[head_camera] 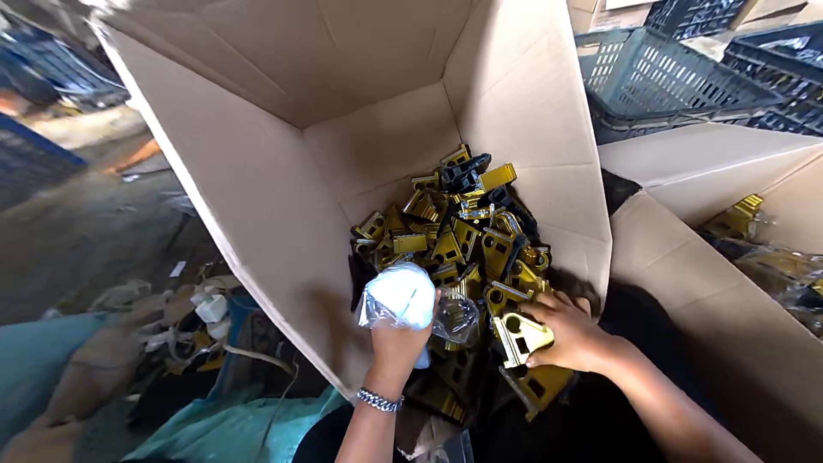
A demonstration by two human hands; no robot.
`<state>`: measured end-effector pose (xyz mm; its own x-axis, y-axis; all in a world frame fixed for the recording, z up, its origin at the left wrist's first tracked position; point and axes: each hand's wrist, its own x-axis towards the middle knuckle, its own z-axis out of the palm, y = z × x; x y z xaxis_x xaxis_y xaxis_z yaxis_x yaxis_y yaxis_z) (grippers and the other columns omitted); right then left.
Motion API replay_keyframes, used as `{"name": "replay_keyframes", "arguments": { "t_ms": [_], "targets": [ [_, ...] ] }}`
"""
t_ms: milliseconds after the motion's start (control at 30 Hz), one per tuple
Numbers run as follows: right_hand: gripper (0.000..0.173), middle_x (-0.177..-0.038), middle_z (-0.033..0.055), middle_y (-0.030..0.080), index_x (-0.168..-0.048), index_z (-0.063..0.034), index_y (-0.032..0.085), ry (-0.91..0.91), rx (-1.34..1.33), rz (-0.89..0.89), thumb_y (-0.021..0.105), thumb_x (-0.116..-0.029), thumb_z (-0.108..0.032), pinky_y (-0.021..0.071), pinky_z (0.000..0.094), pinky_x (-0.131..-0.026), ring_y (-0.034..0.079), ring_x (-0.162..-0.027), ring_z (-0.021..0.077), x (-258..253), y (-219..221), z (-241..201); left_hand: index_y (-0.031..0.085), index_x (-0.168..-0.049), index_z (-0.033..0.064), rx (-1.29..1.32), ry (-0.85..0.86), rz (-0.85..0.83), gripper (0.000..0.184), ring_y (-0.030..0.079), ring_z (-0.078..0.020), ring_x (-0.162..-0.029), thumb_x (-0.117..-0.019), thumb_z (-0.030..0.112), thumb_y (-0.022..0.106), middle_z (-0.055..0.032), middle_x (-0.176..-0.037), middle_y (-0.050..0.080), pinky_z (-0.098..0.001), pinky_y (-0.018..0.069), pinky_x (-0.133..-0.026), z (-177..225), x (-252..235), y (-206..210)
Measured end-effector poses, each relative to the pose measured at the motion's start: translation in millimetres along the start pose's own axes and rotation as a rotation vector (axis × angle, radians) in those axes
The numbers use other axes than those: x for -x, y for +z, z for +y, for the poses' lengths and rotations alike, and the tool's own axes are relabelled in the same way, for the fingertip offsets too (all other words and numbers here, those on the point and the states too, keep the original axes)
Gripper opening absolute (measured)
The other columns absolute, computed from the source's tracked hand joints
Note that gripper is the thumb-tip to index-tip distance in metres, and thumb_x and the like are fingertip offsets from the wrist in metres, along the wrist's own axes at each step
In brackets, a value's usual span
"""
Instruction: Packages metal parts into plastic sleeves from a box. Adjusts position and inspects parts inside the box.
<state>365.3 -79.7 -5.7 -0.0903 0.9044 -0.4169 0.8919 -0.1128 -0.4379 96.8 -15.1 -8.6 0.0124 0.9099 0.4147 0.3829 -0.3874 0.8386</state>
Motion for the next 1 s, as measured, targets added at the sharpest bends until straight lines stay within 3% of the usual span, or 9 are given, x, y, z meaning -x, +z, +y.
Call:
{"name": "replay_keyframes", "arguments": {
  "t_ms": [133, 200, 267, 333, 367, 567, 733, 900, 1000],
  "targets": [
    [0.057, -0.133, 0.0278, 0.051, -0.109, 0.0034, 0.067, -0.092, -0.095, 0.046, 0.091, -0.0731, -0.034, 0.0405, 0.0601, -0.105, 0.048, -0.128, 0.0446, -0.9, 8.6, 0.1, 0.059, -0.116, -0.0188, 0.038, 0.046, -0.015, 0.052, 0.069, -0.0088, -0.098, -0.0808, 0.013, 0.08, -0.0173, -0.104, 0.072, -0.0228, 0.0549, -0.093, -0.4, 2.7, 7.2],
    [0.044, -0.128, 0.0295, 0.054, -0.108, 0.0086, 0.062, -0.16, -0.241, 0.121, 0.085, -0.0814, -0.019, 0.0487, 0.048, -0.1, 0.057, -0.118, 0.039, 3.5, 7.0, -1.5, 0.061, -0.114, -0.0186, -0.002, 0.083, -0.012, 0.049, 0.069, -0.0117, -0.101, -0.0809, 0.012, 0.079, -0.019, -0.105, 0.072, -0.0247, 0.0538, -0.095, -1.8, 4.6, 7.2],
    [0.041, -0.102, 0.0215, 0.064, -0.103, 0.0091, 0.06, -0.246, -0.49, 0.47, 0.081, -0.0807, -0.018, 0.0541, 0.0394, -0.082, 0.064, -0.092, 0.0262, 9.9, 15.7, 0.2, 0.062, -0.114, -0.0192, -0.056, 0.117, 0.014, 0.049, 0.069, -0.0162, -0.104, -0.0809, 0.012, 0.079, -0.023, -0.107, 0.071, -0.0276, 0.0525, -0.098, -0.6, 5.4, 4.8],
    [0.056, -0.102, 0.0015, 0.066, -0.118, 0.0002, 0.052, -0.344, -0.824, 0.695, 0.083, -0.0767, -0.023, 0.0593, 0.0235, -0.079, 0.067, -0.09, 0.0056, 12.6, 17.4, -2.9, 0.063, -0.113, -0.0185, -0.063, 0.14, 0.053, 0.048, 0.069, -0.0149, -0.103, -0.0804, 0.013, 0.079, -0.0226, -0.106, 0.071, -0.0269, 0.0526, -0.098, -2.8, 4.3, 5.0],
    [0.069, -0.11, -0.0005, 0.068, -0.13, -0.0006, 0.047, -0.399, -0.955, 0.652, 0.085, -0.0758, -0.022, 0.0618, 0.0245, -0.083, 0.07, -0.096, 0.0055, 16.8, 13.9, -7.2, 0.063, -0.112, -0.0184, -0.041, 0.131, 0.059, 0.047, 0.069, -0.0132, -0.101, -0.0801, 0.013, 0.079, -0.0213, -0.105, 0.071, -0.0258, 0.0531, -0.097, -3.4, 4.8, 6.1],
    [0.062, -0.135, 0.0138, 0.061, -0.139, 0.0017, 0.055, -0.377, -0.785, 0.12, 0.077, -0.0873, -0.024, 0.0498, 0.0268, -0.103, 0.06, -0.12, 0.0098, -0.7, -12.7, -46.4, 0.061, -0.115, -0.012, 0.266, -0.172, -0.018, 0.043, 0.069, -0.0082, -0.096, -0.0808, 0.007, 0.08, -0.0098, -0.102, 0.072, -0.0245, 0.057, -0.091, 17.5, 5.7, 16.3],
    [0.039, -0.097, 0.0028, 0.066, -0.11, -0.0007, 0.055, -0.459, -0.993, 0.611, 0.076, -0.0854, -0.023, 0.0569, 0.0221, -0.081, 0.066, -0.09, 0.0038, -34.9, 8.8, -72.2, 0.06, -0.112, -0.0034, 0.513, -0.436, 0.088, 0.03, 0.068, -0.0087, -0.093, -0.0847, -0.002, 0.071, -0.0045, -0.096, 0.07, -0.0253, 0.0576, -0.087, 37.6, -9.2, 6.2],
    [0.061, -0.116, 0.0097, 0.064, -0.131, 0.0016, 0.049, -0.428, -0.854, 0.251, 0.077, -0.0791, -0.011, 0.056, 0.0246, -0.09, 0.065, -0.103, 0.0072, -13.8, 8.1, -59.7, 0.058, -0.114, -0.0071, 0.459, -0.366, 0.193, 0.032, 0.069, -0.008, -0.088, -0.0854, -0.005, 0.071, -0.0049, -0.095, 0.07, -0.0244, 0.0588, -0.083, 30.5, -17.8, -4.7],
    [0.071, -0.118, 0.0012, 0.068, -0.137, 0.0015, 0.043, -0.489, -1.004, 0.456, 0.081, -0.0777, -0.012, 0.0593, 0.0237, -0.091, 0.068, -0.105, 0.0052, -4.8, 10.5, -45.4, 0.06, -0.114, -0.0081, 0.388, -0.25, 0.157, 0.035, 0.07, -0.0069, -0.087, -0.0833, 0.001, 0.074, -0.004, -0.096, 0.071, -0.0242, 0.0596, -0.083, 24.0, -15.7, -5.4]
  ]
}}
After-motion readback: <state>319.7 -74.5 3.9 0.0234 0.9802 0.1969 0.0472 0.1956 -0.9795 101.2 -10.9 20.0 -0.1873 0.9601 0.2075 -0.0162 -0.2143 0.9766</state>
